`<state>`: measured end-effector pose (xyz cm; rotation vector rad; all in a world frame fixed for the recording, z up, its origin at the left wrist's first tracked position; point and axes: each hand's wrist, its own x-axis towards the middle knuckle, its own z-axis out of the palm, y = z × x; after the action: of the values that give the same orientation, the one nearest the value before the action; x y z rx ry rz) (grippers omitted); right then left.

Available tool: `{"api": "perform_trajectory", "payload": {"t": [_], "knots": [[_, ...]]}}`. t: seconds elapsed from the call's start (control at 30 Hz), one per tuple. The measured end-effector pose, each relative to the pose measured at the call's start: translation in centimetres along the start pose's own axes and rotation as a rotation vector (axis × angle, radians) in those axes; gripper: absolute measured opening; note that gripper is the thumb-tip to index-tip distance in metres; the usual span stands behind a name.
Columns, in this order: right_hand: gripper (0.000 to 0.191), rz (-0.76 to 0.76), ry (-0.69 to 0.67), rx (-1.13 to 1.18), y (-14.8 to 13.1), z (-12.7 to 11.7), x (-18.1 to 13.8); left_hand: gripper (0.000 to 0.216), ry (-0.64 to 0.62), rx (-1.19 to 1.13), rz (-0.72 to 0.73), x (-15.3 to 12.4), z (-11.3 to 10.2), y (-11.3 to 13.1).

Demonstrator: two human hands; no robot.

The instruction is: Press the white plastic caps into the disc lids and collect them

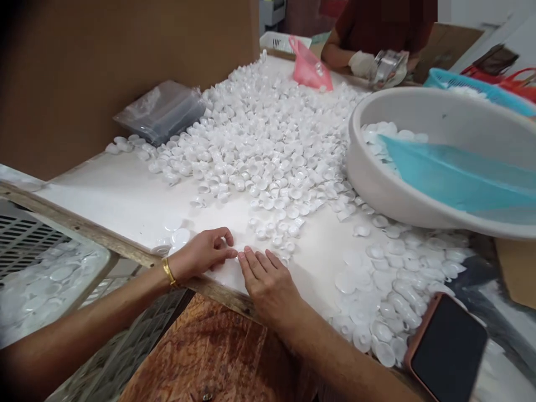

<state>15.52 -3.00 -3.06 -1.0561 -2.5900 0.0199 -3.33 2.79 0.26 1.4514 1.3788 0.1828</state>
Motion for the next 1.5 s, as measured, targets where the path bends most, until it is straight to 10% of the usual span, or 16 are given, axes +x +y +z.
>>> {"api": "perform_trajectory", "payload": {"t": [0.27, 0.47, 0.7, 0.87, 1.23, 1.4, 1.5], "knots": [[0.033, 0.221, 0.210, 0.138, -1.4, -1.1, 0.8, 0.042, 0.674, 0.565, 0.418, 2.5, 2.5, 4.0], [0.022, 0.419, 0.342, 0.100, 1.0, -3.5, -3.0, 0.049, 0.563, 0.828, 0.602, 5.6, 4.5, 3.4], [0.023, 1.069, 0.320, 0.122, 6.8, -8.6, -10.2, 0.050, 0.535, 0.817, 0.671, 7.5, 4.0, 3.8], [0.021, 0.834, 0.006, 0.008, 7.0, -7.6, -11.9, 0.051, 0.561, 0.839, 0.660, 6.7, 3.8, 3.1], [0.026, 0.746, 0.053, -0.376, 6.6, -7.1, -11.7, 0.044, 0.654, 0.891, 0.529, 2.3, -2.6, -0.9], [0.029, 0.979, 0.331, 0.146, 4.4, -7.4, -6.7, 0.032, 0.523, 0.859, 0.653, 2.7, -1.1, 0.8], [0.026, 0.862, 0.376, 0.459, 2.8, -6.2, -2.3, 0.031, 0.424, 0.878, 0.647, 2.8, 0.5, 1.4]]}}
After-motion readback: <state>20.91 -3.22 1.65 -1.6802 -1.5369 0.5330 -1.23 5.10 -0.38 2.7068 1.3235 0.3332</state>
